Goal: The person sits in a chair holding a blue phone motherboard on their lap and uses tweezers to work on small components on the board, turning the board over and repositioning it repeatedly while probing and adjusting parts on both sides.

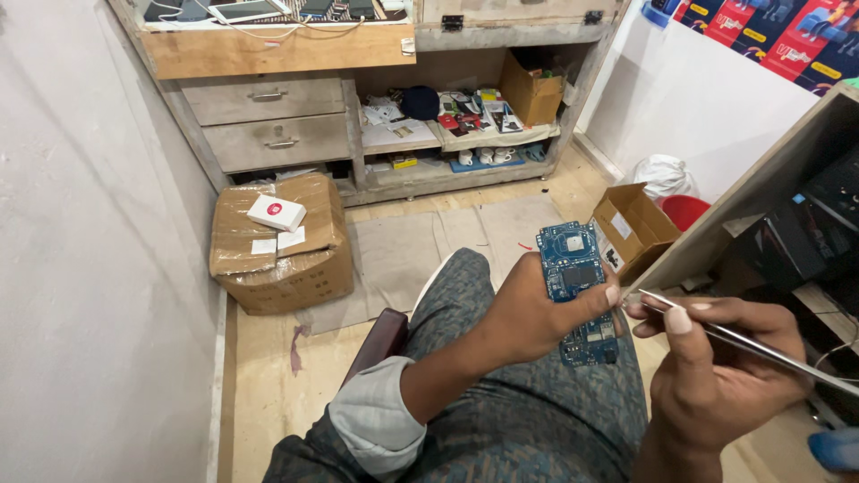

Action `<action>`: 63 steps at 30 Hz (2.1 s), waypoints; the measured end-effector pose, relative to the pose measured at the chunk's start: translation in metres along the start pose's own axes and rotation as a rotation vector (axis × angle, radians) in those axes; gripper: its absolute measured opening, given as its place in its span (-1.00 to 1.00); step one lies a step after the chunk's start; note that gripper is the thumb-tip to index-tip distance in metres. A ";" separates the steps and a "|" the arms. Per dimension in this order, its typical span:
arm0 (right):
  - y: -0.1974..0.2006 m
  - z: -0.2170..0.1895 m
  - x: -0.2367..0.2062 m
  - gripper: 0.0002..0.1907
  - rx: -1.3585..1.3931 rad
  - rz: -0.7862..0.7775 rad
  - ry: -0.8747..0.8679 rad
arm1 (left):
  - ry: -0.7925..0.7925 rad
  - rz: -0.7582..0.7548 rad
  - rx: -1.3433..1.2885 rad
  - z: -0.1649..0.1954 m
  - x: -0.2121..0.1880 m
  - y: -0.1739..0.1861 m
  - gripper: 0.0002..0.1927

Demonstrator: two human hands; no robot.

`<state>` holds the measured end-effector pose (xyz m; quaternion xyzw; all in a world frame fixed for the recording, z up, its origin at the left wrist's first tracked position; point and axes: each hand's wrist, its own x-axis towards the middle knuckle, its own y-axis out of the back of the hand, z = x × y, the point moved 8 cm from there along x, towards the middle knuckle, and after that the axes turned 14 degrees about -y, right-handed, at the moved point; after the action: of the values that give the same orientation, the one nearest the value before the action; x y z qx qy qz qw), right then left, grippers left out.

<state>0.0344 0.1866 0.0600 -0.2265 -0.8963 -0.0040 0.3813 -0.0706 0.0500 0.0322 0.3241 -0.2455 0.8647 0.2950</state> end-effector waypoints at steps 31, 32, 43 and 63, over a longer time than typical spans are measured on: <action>-0.040 0.007 -0.022 -0.85 0.027 -0.213 -0.172 | -0.161 0.319 -0.080 0.002 0.003 0.020 -0.85; -0.038 0.006 -0.021 -0.86 0.023 -0.209 -0.167 | -0.175 0.321 -0.041 0.005 0.003 0.020 -0.84; -0.024 0.012 -0.020 -0.88 0.106 -0.175 -0.077 | -0.180 0.206 -0.088 0.010 0.006 0.010 -0.81; 0.045 0.015 0.003 -0.89 -0.119 0.105 0.058 | 0.197 -0.172 -0.380 -0.005 -0.010 -0.025 -0.63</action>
<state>0.0401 0.2308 0.0438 -0.2951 -0.8700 -0.0439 0.3925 -0.0496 0.0670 0.0276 0.1966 -0.3453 0.8020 0.4460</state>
